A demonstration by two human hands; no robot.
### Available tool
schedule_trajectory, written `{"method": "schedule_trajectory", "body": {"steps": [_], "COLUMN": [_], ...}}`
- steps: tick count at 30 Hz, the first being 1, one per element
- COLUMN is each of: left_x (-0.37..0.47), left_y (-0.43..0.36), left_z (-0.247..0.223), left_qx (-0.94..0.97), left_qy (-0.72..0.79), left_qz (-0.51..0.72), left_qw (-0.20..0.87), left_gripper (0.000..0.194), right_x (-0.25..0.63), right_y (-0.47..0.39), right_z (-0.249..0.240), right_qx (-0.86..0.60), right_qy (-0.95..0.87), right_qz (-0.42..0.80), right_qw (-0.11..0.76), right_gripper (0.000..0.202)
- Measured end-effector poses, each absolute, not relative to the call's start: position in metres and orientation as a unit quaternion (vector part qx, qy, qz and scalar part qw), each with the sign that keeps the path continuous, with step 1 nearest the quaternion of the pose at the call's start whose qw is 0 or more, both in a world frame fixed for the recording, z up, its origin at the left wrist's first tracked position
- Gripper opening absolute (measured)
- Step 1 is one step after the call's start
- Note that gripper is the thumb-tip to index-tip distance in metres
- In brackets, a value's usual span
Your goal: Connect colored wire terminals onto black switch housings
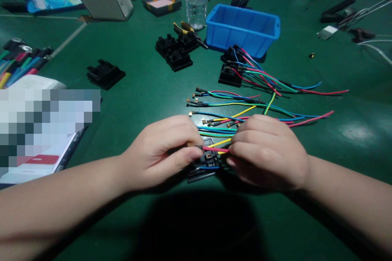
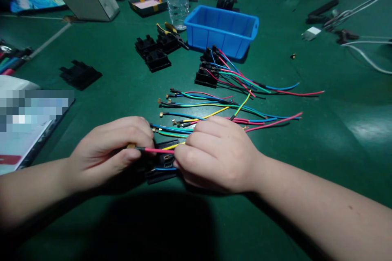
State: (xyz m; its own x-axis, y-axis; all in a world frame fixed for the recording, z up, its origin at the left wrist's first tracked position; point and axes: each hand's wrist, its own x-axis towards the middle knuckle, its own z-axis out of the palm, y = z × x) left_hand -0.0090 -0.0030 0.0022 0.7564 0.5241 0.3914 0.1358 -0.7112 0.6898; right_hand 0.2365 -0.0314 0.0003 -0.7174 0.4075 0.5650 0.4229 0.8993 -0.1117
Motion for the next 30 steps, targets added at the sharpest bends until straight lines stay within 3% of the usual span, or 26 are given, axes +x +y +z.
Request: {"method": "schedule_trajectory", "body": {"steps": [23,30], "left_x": [-0.008,-0.007], "left_y": [-0.007,-0.005], "left_z": [0.000,-0.002], "left_qx": [0.878,0.889], "left_qy": [0.187,0.225], "left_qz": [0.294,0.256], "left_qw": [0.329,0.306], "left_gripper": [0.015,0.037], "right_x": [0.238,0.238], "right_y": [-0.033,-0.035], "right_z": [0.001,0.009], "right_qx": [-0.239,-0.298], "right_qy": [-0.935,-0.920], "right_qz": [-0.058,-0.070], "right_qw": [0.256,0.245], "right_gripper": [0.016,0.016]}}
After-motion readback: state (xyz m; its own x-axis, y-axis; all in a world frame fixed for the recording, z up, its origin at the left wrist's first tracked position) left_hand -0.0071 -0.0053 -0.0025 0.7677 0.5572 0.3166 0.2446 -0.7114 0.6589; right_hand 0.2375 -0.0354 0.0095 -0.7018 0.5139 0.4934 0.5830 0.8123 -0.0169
